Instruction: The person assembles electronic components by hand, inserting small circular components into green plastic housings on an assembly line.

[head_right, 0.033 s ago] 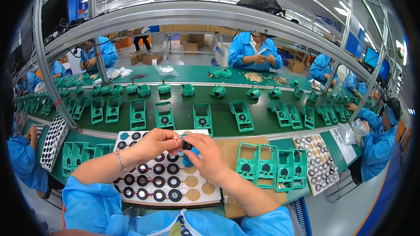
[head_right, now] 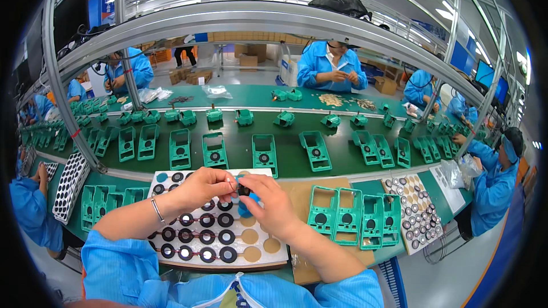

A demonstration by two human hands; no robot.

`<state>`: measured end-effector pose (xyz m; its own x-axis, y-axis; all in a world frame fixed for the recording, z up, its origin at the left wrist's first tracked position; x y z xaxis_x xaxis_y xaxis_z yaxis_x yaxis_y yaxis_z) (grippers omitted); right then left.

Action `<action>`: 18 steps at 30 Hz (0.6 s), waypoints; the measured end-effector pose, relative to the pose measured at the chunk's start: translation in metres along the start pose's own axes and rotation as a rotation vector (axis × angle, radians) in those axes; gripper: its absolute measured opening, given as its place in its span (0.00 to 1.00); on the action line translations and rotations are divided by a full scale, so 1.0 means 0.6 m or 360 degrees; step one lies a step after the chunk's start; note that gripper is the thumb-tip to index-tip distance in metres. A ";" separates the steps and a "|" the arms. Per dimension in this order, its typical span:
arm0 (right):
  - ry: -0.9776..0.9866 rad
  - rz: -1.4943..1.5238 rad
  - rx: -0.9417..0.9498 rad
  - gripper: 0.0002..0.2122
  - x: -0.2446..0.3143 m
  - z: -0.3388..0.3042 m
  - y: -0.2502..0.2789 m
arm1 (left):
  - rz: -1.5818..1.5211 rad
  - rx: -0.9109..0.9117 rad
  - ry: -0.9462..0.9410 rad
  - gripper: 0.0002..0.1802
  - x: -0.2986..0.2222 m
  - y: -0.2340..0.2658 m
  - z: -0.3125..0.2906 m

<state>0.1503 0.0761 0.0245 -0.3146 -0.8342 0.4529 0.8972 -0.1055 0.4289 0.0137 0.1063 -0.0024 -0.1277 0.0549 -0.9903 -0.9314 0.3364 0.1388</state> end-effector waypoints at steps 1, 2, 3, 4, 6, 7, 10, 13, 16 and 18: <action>-0.0103 0.0145 0.0018 0.17 -0.008 -0.003 0.000 | 0.0002 0.0004 0.0005 0.12 0.000 -0.001 0.001; -0.0109 0.0146 0.0015 0.17 -0.012 -0.005 0.003 | 0.0021 -0.0034 0.0057 0.11 0.003 0.002 0.004; -0.0294 0.0342 -0.0010 0.16 -0.028 -0.007 0.007 | 0.0041 -0.0072 0.0109 0.09 0.006 0.005 0.006; -0.0480 0.0540 -0.0034 0.15 -0.044 -0.012 0.010 | 0.0040 -0.0069 0.0117 0.09 0.006 0.007 0.010; -0.0619 0.0666 -0.0222 0.14 -0.067 -0.018 0.035 | 0.0772 -0.0283 -0.0056 0.07 -0.002 0.029 0.025; -0.0745 0.0790 -0.0410 0.14 -0.081 -0.023 0.052 | 0.0774 -0.0279 -0.0052 0.07 0.011 0.032 0.031; -0.0835 0.1139 -0.0487 0.13 -0.078 -0.019 0.065 | 0.1538 -0.0334 -0.0880 0.06 -0.004 0.016 0.035; -0.0899 0.1246 -0.0505 0.13 -0.085 -0.028 0.076 | 0.1900 -0.0217 -0.1084 0.05 0.000 -0.019 0.039; -0.0970 0.1096 -0.0441 0.14 -0.117 -0.045 0.097 | 0.2061 -0.0177 -0.1032 0.05 0.000 -0.024 0.043; -0.1098 0.0980 -0.0358 0.15 -0.133 -0.055 0.119 | 0.2134 -0.0194 -0.1045 0.06 0.000 -0.020 0.044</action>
Point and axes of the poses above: each hand's wrist, its own z-axis towards the middle knuckle, its own y-axis out of the back of the hand, x = y × z, the point moved 7 cm from there along z, towards the middle knuckle, and after that the axes turned 7 degrees about -x, right-handed, at the moved point
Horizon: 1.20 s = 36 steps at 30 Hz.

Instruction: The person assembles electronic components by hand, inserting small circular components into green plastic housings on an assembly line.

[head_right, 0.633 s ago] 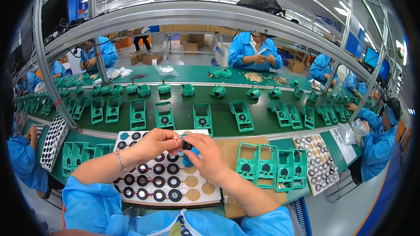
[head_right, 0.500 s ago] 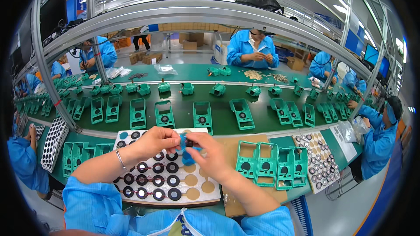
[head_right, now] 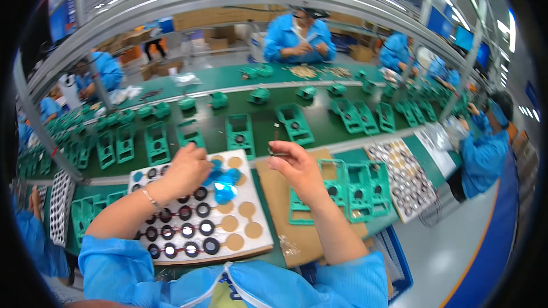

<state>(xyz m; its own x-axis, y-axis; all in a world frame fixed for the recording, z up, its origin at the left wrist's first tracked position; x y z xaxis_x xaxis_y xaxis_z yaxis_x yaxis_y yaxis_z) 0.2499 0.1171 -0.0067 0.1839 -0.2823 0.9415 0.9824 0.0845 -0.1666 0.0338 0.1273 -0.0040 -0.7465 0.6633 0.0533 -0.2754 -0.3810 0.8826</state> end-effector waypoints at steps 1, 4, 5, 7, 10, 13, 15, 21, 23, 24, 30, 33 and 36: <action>-0.0027 -0.0052 0.0028 0.15 -0.007 0.000 0.018 | 0.0019 0.0035 0.0012 0.06 -0.001 0.002 0.002; 0.0044 -0.0743 -0.0039 0.14 -0.011 -0.022 0.067 | -0.0061 -0.0103 -0.0013 0.07 -0.005 0.017 0.002; 0.0023 -0.0757 -0.0066 0.14 -0.021 -0.030 0.085 | -0.0090 -0.0140 -0.0013 0.07 -0.013 0.028 0.004; 0.0210 -0.1334 0.0042 0.12 -0.041 -0.054 0.106 | -0.0123 -0.0126 -0.0012 0.08 -0.020 0.034 0.010; 0.0412 -0.1651 0.0071 0.10 -0.054 -0.081 0.119 | -0.0179 -0.0142 -0.0002 0.07 -0.031 0.038 0.015; 0.0617 -0.1818 0.0095 0.11 -0.076 -0.092 0.122 | -0.0147 -0.0214 -0.0005 0.06 -0.044 0.041 0.020; 0.0789 -0.1947 0.0142 0.12 -0.092 -0.096 0.122 | -0.0192 -0.0312 0.0025 0.09 -0.052 0.050 0.022; 0.0828 -0.2054 0.0172 0.12 -0.111 -0.101 0.119 | -0.0254 -0.0390 -0.0041 0.09 -0.084 0.071 0.019; 0.0838 -0.2080 0.0182 0.12 -0.112 -0.101 0.118 | -0.0285 -0.0400 -0.0077 0.09 -0.100 0.073 0.017; 0.0852 -0.2105 0.0194 0.11 -0.112 -0.102 0.116 | -0.0302 -0.0368 -0.0121 0.10 -0.111 0.071 0.015; 0.0900 -0.2087 0.0153 0.10 -0.102 -0.109 0.116 | -0.0328 -0.0366 -0.0330 0.07 -0.158 0.062 0.012; 0.0874 -0.2094 0.0158 0.10 -0.103 -0.109 0.117 | -0.0386 -0.0059 -0.0623 0.04 -0.208 0.022 0.011; 0.0860 -0.2095 0.0156 0.10 -0.102 -0.109 0.112 | -0.0460 0.0189 -0.0945 0.04 -0.272 -0.037 0.003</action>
Point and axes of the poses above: each hand's wrist, its own z-axis towards the middle knuckle, its own y-axis out of the back of the hand, x = y × z, the point moved 7 cm from there along z, towards the middle knuckle, and after that the axes turned 7 degrees about -x, right-handed, at the moved point
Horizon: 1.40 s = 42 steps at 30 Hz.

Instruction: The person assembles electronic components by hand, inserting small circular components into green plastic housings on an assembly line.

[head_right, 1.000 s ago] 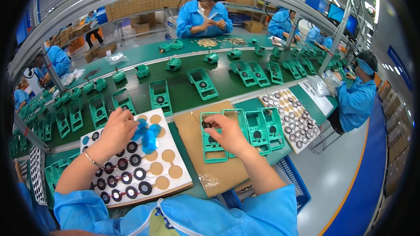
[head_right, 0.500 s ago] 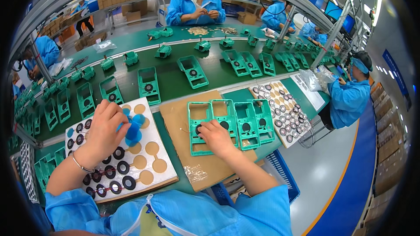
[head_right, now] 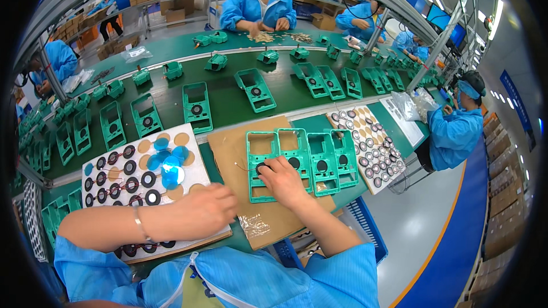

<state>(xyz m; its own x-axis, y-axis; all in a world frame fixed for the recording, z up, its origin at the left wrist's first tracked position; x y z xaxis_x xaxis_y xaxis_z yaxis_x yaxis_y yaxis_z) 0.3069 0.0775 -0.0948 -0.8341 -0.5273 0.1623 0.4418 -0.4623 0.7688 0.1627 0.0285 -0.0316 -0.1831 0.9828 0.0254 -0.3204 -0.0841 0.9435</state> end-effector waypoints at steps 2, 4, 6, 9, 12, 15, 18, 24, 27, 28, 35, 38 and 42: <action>-0.0008 -0.0019 -0.0007 0.10 -0.001 0.001 0.005 | -0.0086 0.0245 -0.0088 0.14 -0.014 -0.046 0.021; 0.0057 -0.0135 -0.0033 0.10 0.007 0.005 0.014 | -0.0150 0.0370 -0.0007 0.19 -0.006 -0.077 0.040; 0.0056 -0.0122 -0.0042 0.10 0.008 0.004 0.012 | -0.0213 0.0500 0.0082 0.23 -0.003 -0.097 0.049; 0.0047 -0.0082 -0.0081 0.11 -0.001 -0.002 0.005 | -0.0301 0.0891 0.0161 0.33 0.003 -0.121 0.050; 0.0059 -0.0059 -0.0123 0.12 -0.008 -0.011 -0.003 | -0.0309 0.0917 0.0151 0.28 0.004 -0.131 0.049; 0.0060 -0.0077 -0.0156 0.14 -0.012 -0.017 -0.003 | -0.0404 0.1078 0.0216 0.29 0.006 -0.137 0.047; 0.0045 -0.0038 -0.0177 0.15 -0.014 -0.021 -0.007 | -0.0407 0.1092 0.0247 0.30 0.008 -0.136 0.047; 0.0012 -0.0026 -0.0181 0.15 -0.015 -0.027 -0.009 | -0.0414 0.1229 0.0223 0.30 0.006 -0.142 0.048; 0.0005 -0.0065 -0.0110 0.15 -0.007 -0.024 -0.003 | -0.0432 0.1160 0.0233 0.28 0.009 -0.143 0.051; -0.0001 -0.0091 -0.0061 0.16 -0.004 -0.024 -0.002 | -0.0444 0.1177 0.0225 0.28 0.008 -0.140 0.052; -0.0058 -0.0193 -0.0018 0.17 0.010 -0.024 0.006 | -0.0434 0.1334 0.0146 0.31 0.005 -0.135 0.055; -0.0010 -0.0137 0.0060 0.20 0.013 -0.018 0.008 | -0.0530 0.1160 0.0234 0.28 0.005 -0.112 0.054; -0.0016 -0.0133 0.0176 0.27 0.004 -0.003 0.007 | -0.0374 0.0771 0.0211 0.27 0.009 -0.027 0.040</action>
Point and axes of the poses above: each hand's wrist, its own z-axis towards the middle knuckle, its own y-axis out of the back of the hand, x = y × z, the point moved 7 cm from there along z, towards the middle knuckle, and after that the axes turned 7 degrees about -x, right-handed, at the moved point
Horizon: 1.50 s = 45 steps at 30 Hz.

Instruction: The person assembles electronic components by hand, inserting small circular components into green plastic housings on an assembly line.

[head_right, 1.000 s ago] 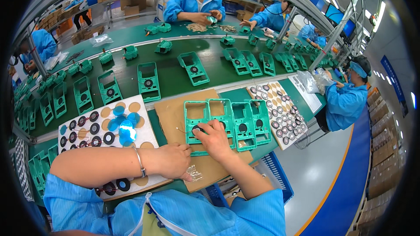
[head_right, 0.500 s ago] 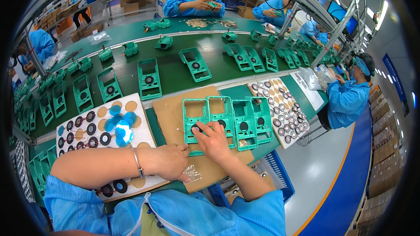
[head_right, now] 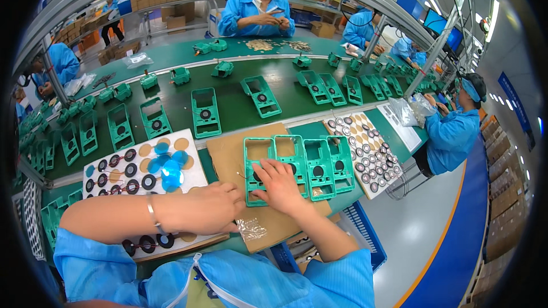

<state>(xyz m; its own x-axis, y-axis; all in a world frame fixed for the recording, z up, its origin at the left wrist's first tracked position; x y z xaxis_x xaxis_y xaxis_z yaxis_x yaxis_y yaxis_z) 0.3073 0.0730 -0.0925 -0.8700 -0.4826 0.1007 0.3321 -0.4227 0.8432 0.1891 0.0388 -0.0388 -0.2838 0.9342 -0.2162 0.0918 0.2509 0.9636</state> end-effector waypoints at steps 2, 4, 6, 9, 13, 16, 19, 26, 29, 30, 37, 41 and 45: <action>0.0001 0.0054 0.0249 0.31 0.000 0.017 -0.012 | 0.0087 -0.0142 0.0015 0.27 -0.008 0.046 -0.046; 0.0050 0.0054 0.0269 0.31 0.005 0.030 -0.010 | 0.0223 -0.0320 -0.0001 0.25 -0.010 0.074 -0.092; 0.0103 0.0052 0.0293 0.31 0.008 0.053 -0.001 | 0.0361 -0.0500 -0.0016 0.23 -0.017 0.107 -0.139; 0.0019 0.0132 0.0387 0.32 -0.011 0.129 0.007 | 0.0332 -0.0635 0.0148 0.25 -0.032 0.152 -0.207; 0.0280 -0.0060 0.0141 0.29 -0.089 0.238 -0.054 | 0.0304 -0.0631 0.0456 0.28 -0.031 0.173 -0.273; 0.0265 0.0019 0.0219 0.27 -0.138 0.289 -0.128 | 0.0254 -0.0731 0.0681 0.28 -0.024 0.170 -0.327; 0.0299 0.0009 0.0303 0.27 -0.160 0.315 -0.192 | 0.0208 -0.0737 0.0872 0.29 -0.008 0.155 -0.379; 0.0144 -0.0336 0.0497 0.23 -0.099 0.386 -0.192 | 0.0285 -0.0864 0.1186 0.27 0.023 0.148 -0.455; 0.0369 0.0111 -0.0048 0.18 0.016 0.419 -0.176 | 0.0191 -0.0977 0.1140 0.27 0.039 0.161 -0.450; 0.0525 0.0175 -0.0124 0.20 0.063 0.422 -0.192 | 0.0124 -0.1019 0.1079 0.26 0.045 0.164 -0.442; 0.0686 0.0148 0.0170 0.28 0.150 0.410 -0.304 | 0.0235 -0.1105 0.1110 0.23 0.072 0.164 -0.447; 0.0687 0.0010 0.0233 0.29 0.061 0.387 -0.306 | 0.0131 -0.1161 0.1265 0.22 0.071 0.139 -0.496; 0.0749 -0.0171 0.0122 0.29 0.001 0.385 -0.289 | 0.0172 -0.1166 0.1388 0.22 0.077 0.129 -0.511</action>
<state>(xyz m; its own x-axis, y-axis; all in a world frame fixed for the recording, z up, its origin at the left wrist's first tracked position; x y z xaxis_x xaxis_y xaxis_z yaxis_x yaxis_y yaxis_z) 0.1649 0.3231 -0.1171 -0.6329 -0.7412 -0.2237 0.2064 -0.4399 0.8740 -0.1093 0.0238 0.0741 -0.9003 0.3759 -0.2196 -0.3410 -0.2955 0.8924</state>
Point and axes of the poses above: each hand's wrist, its own z-axis towards the middle knuckle, its own y-axis out of the back of the hand, x = y × z, the point moved 7 cm from there along z, towards the middle knuckle, and after that the axes turned 7 degrees about -x, right-handed, at the moved point
